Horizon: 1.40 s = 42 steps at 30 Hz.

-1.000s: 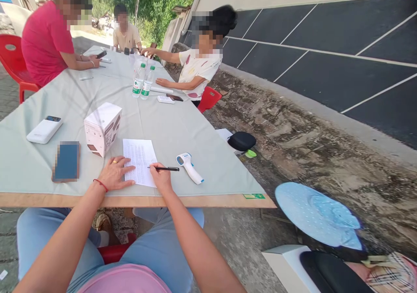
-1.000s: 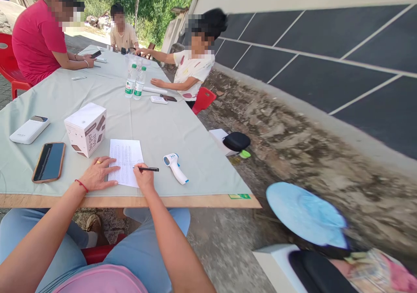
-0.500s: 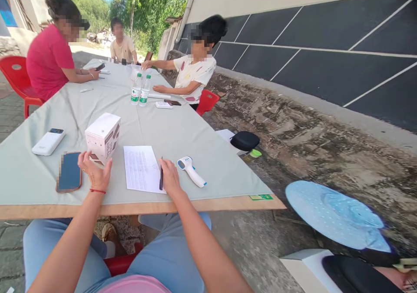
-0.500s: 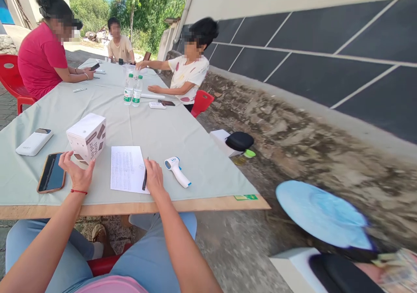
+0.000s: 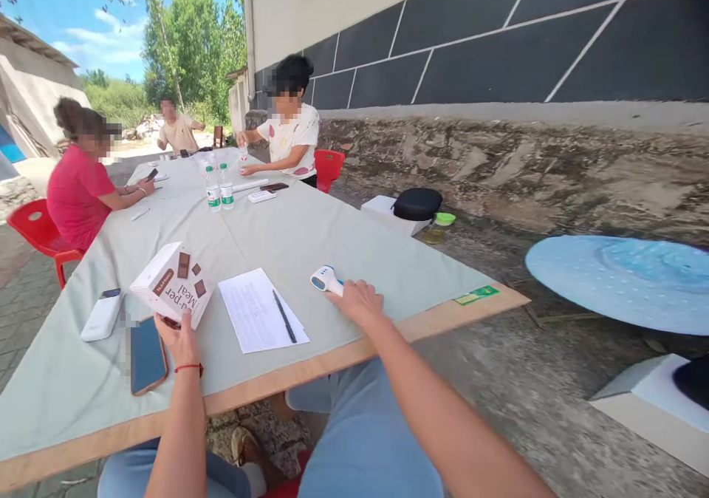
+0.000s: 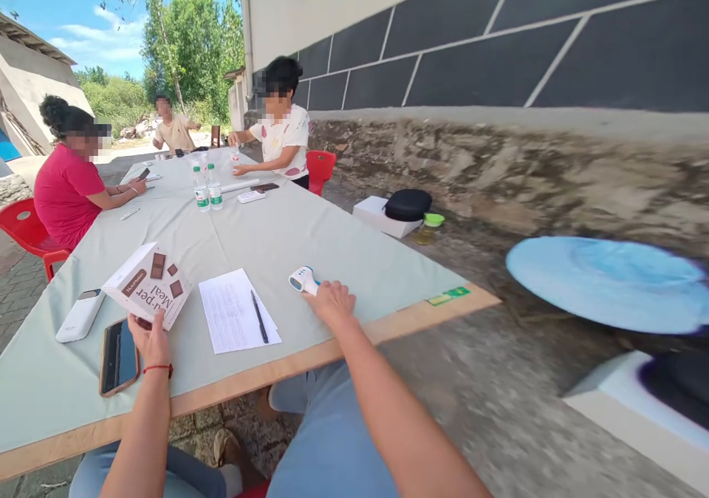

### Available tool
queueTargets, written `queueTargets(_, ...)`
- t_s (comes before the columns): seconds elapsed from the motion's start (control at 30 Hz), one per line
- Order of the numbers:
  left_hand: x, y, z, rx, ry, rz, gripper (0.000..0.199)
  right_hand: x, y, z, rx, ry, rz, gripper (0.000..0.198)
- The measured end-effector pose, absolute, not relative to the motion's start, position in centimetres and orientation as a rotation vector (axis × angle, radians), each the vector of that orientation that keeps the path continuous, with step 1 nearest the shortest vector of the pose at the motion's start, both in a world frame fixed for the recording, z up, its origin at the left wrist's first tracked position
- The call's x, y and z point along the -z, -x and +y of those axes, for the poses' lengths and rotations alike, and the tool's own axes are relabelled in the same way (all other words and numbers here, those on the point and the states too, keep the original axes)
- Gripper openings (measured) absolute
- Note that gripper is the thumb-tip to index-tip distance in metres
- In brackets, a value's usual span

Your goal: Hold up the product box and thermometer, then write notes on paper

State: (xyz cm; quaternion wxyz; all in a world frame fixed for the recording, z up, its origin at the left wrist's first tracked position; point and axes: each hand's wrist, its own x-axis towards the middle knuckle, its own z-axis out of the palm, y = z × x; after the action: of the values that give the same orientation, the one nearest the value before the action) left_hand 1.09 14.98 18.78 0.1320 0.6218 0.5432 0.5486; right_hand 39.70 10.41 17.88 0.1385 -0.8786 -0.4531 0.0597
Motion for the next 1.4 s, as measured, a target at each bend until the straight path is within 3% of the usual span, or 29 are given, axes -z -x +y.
queueTargets(0.13,-19.6,-1.6,14.5,-1.709,-1.572,1.575,0.049,-19.3,-38.6,10.0,-0.38,2.324,-1.219,0.029)
queueTargets(0.3,-19.9,-2.3,14.0,-1.561,-1.645,1.509,0.053,-21.5,-31.9,8.8,-0.608,1.488,-0.977,0.03)
queueTargets(0.47,-20.5,-2.9,13.6,-1.416,-1.782,1.425,0.053,-23.5,-24.0,6.6,-1.133,0.949,-0.942,0.029)
queueTargets(0.73,-20.6,-3.2,13.4,-1.479,-1.701,1.346,0.051,-24.1,-18.3,7.1,-1.043,1.032,-1.037,0.029)
queueTargets(1.4,-20.6,-3.6,12.9,-1.503,-1.722,1.249,0.047,-25.9,-18.1,8.6,-0.968,1.228,-1.098,0.024)
